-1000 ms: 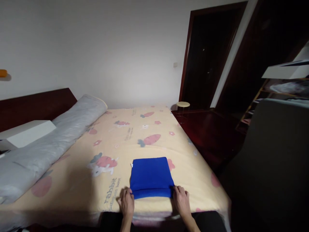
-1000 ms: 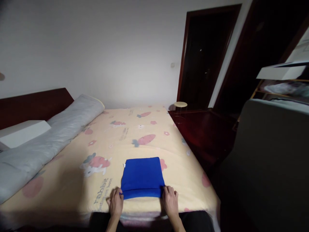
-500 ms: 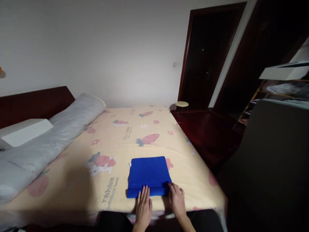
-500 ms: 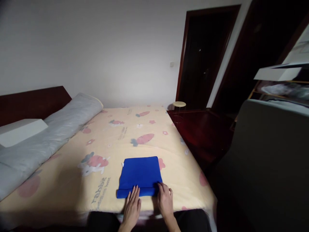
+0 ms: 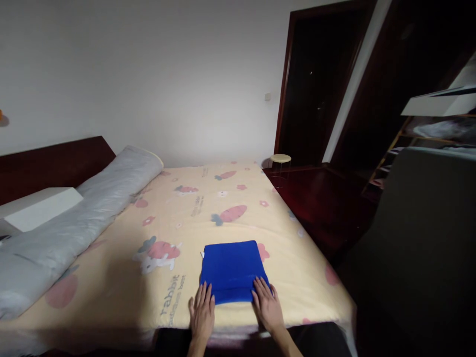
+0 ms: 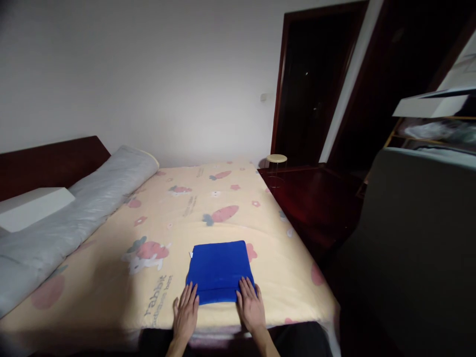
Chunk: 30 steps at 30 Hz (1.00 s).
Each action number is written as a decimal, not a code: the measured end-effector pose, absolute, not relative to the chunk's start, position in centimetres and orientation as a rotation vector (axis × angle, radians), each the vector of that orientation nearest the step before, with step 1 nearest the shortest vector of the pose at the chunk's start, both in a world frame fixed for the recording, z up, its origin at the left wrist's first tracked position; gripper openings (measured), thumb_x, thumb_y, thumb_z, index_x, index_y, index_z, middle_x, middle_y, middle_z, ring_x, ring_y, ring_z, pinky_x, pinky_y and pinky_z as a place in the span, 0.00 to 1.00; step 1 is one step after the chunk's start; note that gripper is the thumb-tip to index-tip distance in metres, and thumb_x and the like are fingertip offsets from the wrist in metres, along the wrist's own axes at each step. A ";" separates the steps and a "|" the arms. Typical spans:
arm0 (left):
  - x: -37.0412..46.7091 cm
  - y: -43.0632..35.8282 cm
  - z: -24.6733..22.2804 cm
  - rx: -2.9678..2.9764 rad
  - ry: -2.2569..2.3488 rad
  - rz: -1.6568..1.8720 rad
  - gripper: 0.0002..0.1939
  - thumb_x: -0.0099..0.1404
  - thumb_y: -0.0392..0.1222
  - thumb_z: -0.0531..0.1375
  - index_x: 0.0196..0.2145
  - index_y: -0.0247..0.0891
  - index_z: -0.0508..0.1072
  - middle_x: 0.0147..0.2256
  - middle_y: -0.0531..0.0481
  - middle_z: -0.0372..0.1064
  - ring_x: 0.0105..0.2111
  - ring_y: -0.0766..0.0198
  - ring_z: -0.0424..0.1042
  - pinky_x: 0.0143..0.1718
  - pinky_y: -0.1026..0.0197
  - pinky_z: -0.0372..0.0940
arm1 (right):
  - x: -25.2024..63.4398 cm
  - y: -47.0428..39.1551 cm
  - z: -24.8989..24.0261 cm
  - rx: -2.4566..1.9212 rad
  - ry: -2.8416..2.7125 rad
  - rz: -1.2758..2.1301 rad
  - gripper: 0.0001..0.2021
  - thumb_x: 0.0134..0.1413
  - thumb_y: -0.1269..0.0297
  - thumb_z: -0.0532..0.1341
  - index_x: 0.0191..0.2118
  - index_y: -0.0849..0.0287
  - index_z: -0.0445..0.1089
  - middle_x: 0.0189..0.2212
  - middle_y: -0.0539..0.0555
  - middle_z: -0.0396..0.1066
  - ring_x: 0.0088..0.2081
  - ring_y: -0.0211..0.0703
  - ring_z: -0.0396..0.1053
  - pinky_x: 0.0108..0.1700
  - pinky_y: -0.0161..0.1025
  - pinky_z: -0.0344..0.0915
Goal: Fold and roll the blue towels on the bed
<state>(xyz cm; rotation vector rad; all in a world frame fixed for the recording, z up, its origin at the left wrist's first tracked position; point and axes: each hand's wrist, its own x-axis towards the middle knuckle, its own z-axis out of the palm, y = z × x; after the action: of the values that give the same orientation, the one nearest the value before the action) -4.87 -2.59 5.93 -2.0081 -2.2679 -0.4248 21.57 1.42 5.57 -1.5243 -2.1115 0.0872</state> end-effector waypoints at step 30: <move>0.6 1.0 7.1 -2.425 -1.996 -0.524 0.25 0.71 0.37 0.42 0.64 0.44 0.59 0.64 0.50 0.57 0.64 0.63 0.57 0.61 0.53 0.58 | 17.4 2.7 9.4 -1.340 -2.352 0.531 0.24 0.69 0.57 0.42 0.63 0.54 0.61 0.63 0.55 0.60 0.65 0.46 0.55 0.64 0.49 0.53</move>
<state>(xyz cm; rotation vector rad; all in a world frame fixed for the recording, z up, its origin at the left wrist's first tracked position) 0.59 1.05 7.08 -2.4250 -1.9961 -0.5240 17.37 2.71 9.44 -1.3395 -2.3522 0.5307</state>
